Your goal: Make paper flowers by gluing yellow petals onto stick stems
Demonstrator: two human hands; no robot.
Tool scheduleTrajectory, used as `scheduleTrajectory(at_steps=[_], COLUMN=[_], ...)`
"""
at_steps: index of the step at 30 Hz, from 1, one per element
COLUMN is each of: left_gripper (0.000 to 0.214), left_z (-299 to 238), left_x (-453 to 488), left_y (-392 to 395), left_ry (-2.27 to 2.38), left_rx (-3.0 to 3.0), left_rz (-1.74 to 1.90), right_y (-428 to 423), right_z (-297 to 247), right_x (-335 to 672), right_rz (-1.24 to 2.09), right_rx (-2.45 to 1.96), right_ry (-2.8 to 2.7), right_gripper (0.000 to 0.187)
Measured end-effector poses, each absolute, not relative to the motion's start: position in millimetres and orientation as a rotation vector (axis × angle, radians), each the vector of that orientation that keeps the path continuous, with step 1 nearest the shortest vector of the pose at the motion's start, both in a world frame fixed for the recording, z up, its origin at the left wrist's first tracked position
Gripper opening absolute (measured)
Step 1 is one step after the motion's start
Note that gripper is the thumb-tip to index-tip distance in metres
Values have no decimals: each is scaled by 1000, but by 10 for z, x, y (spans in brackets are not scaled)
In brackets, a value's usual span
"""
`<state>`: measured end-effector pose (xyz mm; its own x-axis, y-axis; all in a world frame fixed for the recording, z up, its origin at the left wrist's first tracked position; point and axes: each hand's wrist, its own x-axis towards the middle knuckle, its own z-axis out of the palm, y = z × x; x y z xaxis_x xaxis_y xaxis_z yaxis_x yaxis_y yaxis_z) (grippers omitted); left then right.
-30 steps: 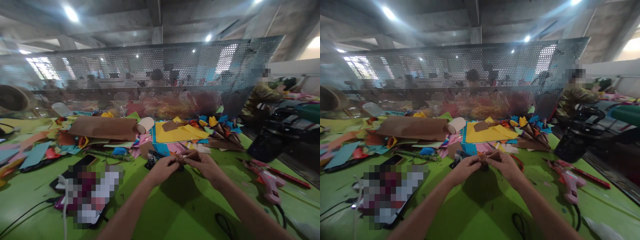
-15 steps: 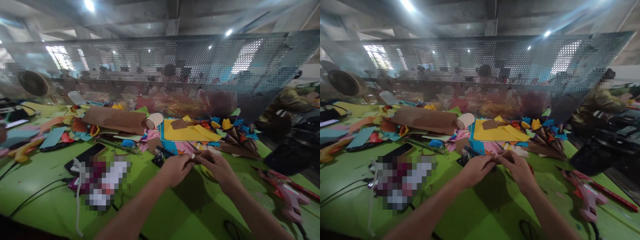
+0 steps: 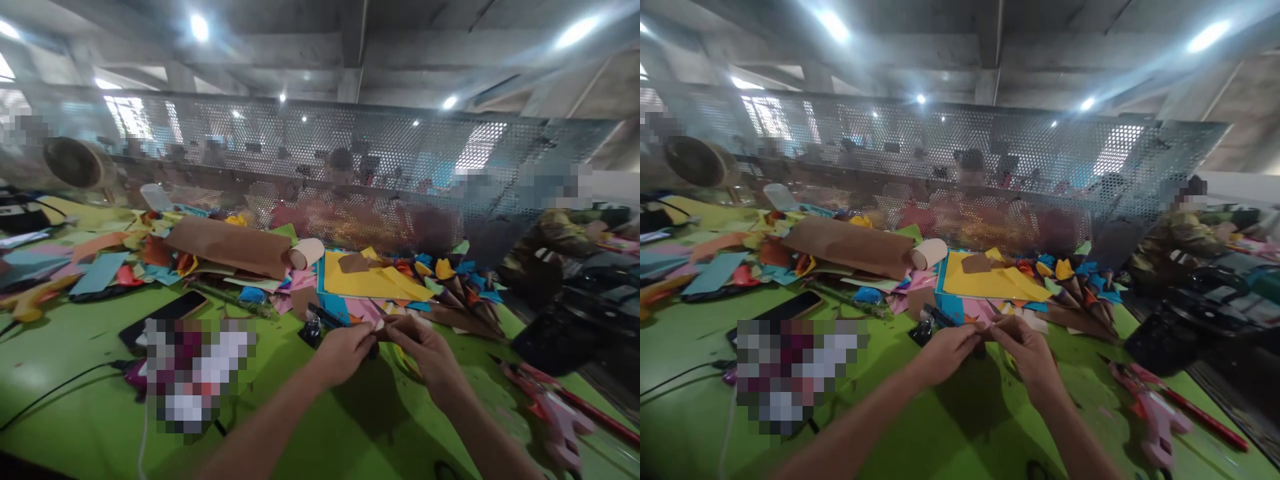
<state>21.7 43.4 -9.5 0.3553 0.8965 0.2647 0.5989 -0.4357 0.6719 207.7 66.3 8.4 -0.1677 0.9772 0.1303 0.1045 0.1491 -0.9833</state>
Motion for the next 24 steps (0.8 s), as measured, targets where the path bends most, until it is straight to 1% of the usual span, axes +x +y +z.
scheduleTrajectory(at_steps=[6, 13, 16, 19, 21, 24], left_gripper=[21, 21, 20, 17, 20, 32], left_z=[-90, -65, -54, -49, -45, -42], left_x=[179, 188, 198, 191, 184, 198], left_y=[467, 459, 477, 498, 495, 467], left_ry=[1341, 1315, 1243, 1161, 1129, 1039], left_rx=[2130, 2086, 1934, 1774, 1755, 1769], left_rz=[936, 1038, 1066, 1040, 996, 973], right_y=[663, 612, 599, 616, 634, 643], right_z=[130, 181, 192, 172, 141, 87], right_x=[2081, 2022, 2012, 2019, 2024, 2013], right_rz=[1223, 1241, 1248, 1177, 1116, 1053], right_rx=[-1000, -1004, -1004, -1024, -1017, -977], right_ry=[-1375, -1387, -1397, -1425, -1478, -1580], right_gripper=[27, 28, 28, 33, 36, 36])
